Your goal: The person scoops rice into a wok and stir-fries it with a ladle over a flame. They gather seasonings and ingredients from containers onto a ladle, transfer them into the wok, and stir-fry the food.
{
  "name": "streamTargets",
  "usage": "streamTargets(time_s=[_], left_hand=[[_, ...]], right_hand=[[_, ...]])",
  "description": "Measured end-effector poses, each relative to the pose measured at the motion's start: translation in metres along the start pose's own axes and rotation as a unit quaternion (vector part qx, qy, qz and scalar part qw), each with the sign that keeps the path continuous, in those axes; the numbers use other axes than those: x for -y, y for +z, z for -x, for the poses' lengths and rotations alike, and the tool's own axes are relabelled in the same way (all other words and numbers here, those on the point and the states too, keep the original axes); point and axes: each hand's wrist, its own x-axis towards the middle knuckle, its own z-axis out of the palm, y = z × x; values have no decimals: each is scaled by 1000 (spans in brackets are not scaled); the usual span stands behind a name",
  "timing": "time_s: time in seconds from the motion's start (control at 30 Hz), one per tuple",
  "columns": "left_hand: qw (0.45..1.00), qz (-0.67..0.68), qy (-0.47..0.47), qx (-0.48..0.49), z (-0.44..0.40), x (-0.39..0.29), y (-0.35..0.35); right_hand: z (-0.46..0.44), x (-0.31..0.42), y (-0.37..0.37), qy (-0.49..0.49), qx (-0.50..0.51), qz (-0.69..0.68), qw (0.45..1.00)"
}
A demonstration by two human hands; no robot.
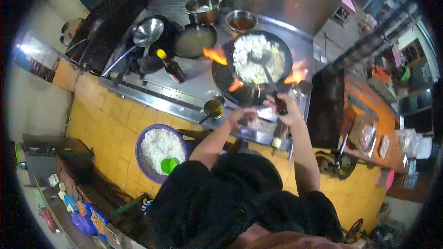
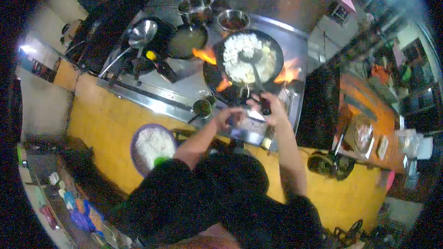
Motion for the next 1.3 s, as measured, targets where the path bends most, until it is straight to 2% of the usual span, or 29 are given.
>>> streamTargets(time_s=[0.07, 0.1, 0.13, 0.17, 0.2, 0.23, 0.27, 0.3, 0.4, 0.43, 0.47, 0.5, 0.53, 0.57, 0.6, 0.7, 0.73, 0.8, 0.87, 0.9, 0.93, 0.97, 1.07, 1.1, 1.13, 1.17, 1.23, 1.27, 1.3], left_hand=[[991, 98, -72, 49, -12, 19, -10], [991, 94, -79, 49, -4, 20, 2], [994, 100, -26, -34, 5, 6, 27], [987, 106, 28, -118, 8, 1, 46], [966, 145, 24, -212, -18, 20, 47], [962, 254, 41, -89, 58, -37, 116], [946, 318, 41, 45, 93, -66, 139], [957, 287, 10, 48, 111, -84, 144], [954, 290, -66, 44, 94, -80, 95], [979, 198, 3, 42, 85, -58, 67], [973, 229, -40, 8, 62, -20, 33], [989, 92, -39, -107, 79, -21, 57], [974, -53, -37, -219, 106, -29, 93], [970, 114, -49, -210, 118, -16, 122], [992, 93, -34, -81, 128, -2, 125], [995, 53, -69, -45, 139, -31, 134], [994, 52, -25, -91, 129, -42, 121], [996, 79, 11, -42, 84, -35, 58], [963, -166, 209, -22, 102, -15, 73], [989, 28, 47, -141, 111, -12, 103], [994, 68, 1, -89, 131, -3, 113], [997, 48, -21, -54, 146, 1, 121], [994, -11, -34, -100, 129, -1, 99], [992, 30, -6, -120, 108, 1, 81], [968, -164, 117, -148, 90, -2, 66], [980, -127, 137, -70, 41, 30, 18], [981, -92, 127, -114, 31, 21, 22], [979, -61, 117, -156, 27, 17, 25], [978, -28, 163, -126, 17, 18, 21]], right_hand=[[-40, -12, -67, 45, 42, 150, 987], [-26, -16, -56, 15, -50, 412, 910], [-17, -12, -71, -127, -69, 629, 764], [-5, -13, -87, -255, -85, 790, 551], [64, 15, -26, -98, -111, 814, 562], [109, 31, 18, -35, -140, 852, 502], [139, 40, 36, -14, -131, 886, 445], [149, 40, 18, -91, -107, 900, 412], [177, 41, 29, -71, -69, 894, 437], [173, 35, 14, -103, -63, 893, 433], [173, 28, 9, -100, -61, 895, 430], [172, 22, 8, -90, -80, 908, 402], [167, 15, 6, -83, -102, 917, 378], [162, 7, -7, -131, -100, 910, 381], [164, 2, -7, -127, -101, 908, 385], [167, -2, -4, -70, -97, 910, 397], [168, -9, -11, -62, -97, 909, 400], [157, -26, -30, -113, -129, 909, 379], [133, -42, -55, -122, -165, 903, 377], [123, -35, -61, -137, -203, 897, 368], [130, -23, -55, -141, -207, 896, 366], [148, -13, -45, -153, -203, 887, 385], [170, -3, -41, -208, -207, 859, 419], [176, -4, -35, -248, -199, 819, 478], [178, -5, -32, -288, -191, 773, 532], [157, -13, -44, -332, -164, 749, 549], [105, -31, -52, -182, -215, 743, 608], [59, -49, -93, -210, -97, 746, 624], [19, -70, -115, -218, -138, 739, 623]])
